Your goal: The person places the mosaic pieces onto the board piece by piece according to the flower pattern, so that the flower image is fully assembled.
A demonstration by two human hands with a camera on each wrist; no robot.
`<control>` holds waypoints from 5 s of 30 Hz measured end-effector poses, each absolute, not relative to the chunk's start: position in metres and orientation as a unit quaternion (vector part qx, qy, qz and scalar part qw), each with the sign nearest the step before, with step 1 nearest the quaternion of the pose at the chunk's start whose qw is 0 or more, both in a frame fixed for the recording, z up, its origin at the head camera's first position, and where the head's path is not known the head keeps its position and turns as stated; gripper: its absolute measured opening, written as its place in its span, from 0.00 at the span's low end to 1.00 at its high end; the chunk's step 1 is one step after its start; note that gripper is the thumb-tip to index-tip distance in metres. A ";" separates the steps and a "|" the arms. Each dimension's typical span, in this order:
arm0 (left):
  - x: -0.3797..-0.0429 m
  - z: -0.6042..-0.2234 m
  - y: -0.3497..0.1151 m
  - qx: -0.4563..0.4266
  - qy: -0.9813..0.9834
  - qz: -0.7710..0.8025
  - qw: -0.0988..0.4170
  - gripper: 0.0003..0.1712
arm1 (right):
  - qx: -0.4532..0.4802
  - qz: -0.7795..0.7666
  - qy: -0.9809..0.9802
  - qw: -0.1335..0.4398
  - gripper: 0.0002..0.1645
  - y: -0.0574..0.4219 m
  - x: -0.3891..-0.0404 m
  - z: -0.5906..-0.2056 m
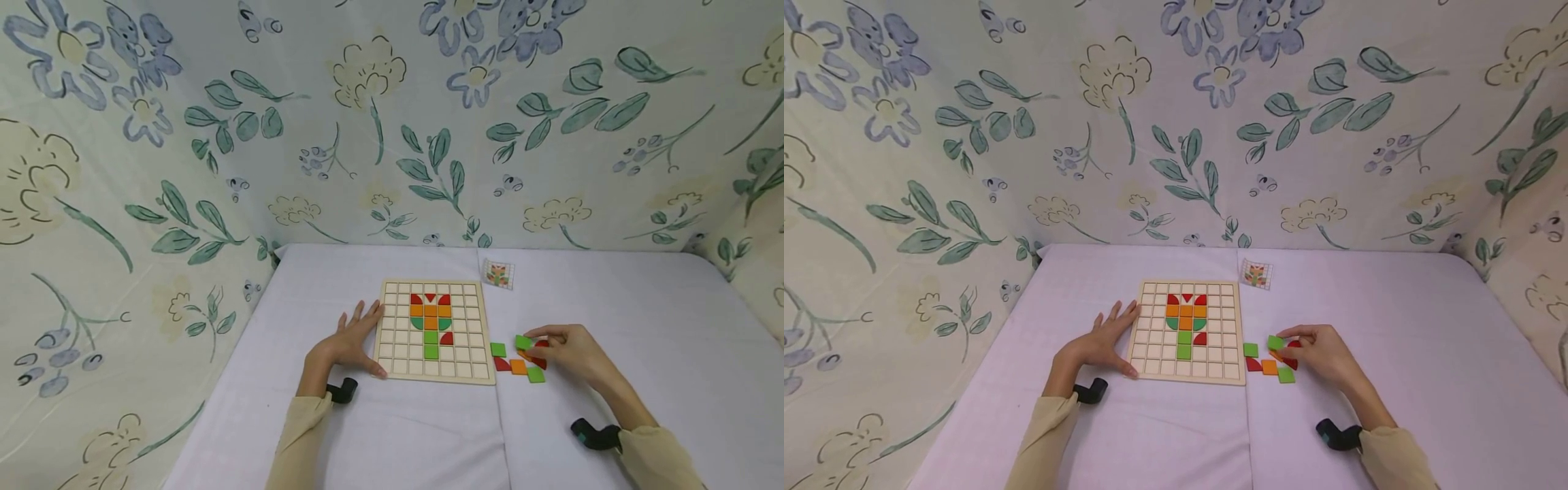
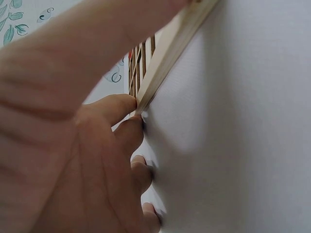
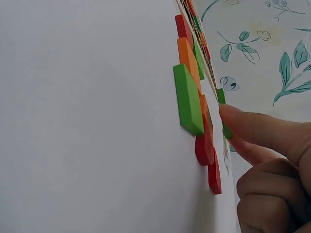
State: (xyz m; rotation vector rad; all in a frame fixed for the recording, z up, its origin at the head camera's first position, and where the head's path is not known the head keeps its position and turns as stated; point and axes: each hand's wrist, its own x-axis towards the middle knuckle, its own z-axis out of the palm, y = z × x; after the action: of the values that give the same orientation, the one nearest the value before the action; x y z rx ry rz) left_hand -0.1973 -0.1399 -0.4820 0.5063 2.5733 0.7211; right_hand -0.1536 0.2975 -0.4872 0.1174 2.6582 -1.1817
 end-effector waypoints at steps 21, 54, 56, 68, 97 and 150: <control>-0.197 -0.482 -0.142 0.189 0.925 0.255 0.207 0.80 | -0.029 -0.446 0.884 0.134 0.22 0.221 -0.178 -0.477; -0.198 -0.488 -0.145 0.186 0.926 0.254 0.206 0.81 | -0.032 -0.483 0.865 0.132 0.17 0.197 -0.181 -0.492; -0.198 -0.488 -0.145 0.186 0.927 0.255 0.205 0.81 | -0.030 -0.485 0.864 0.132 0.17 0.196 -0.181 -0.492; -0.197 -0.486 -0.142 0.187 0.926 0.254 0.207 0.80 | -0.033 -0.487 0.862 0.139 0.20 0.200 -0.178 -0.483; -0.198 -0.484 -0.142 0.188 0.924 0.261 0.208 0.80 | 0.059 -0.397 0.908 0.123 0.27 0.314 -0.151 -0.477; -0.196 -0.481 -0.142 0.186 0.923 0.262 0.211 0.79 | 0.062 -0.372 0.917 0.131 0.19 0.316 -0.161 -0.487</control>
State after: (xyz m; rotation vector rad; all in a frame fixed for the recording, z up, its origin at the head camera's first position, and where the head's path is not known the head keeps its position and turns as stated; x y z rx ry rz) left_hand -0.1963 -0.1421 -0.4812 0.5182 2.5656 0.7284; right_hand -0.1615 0.3162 -0.4872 0.1805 2.6630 -1.0790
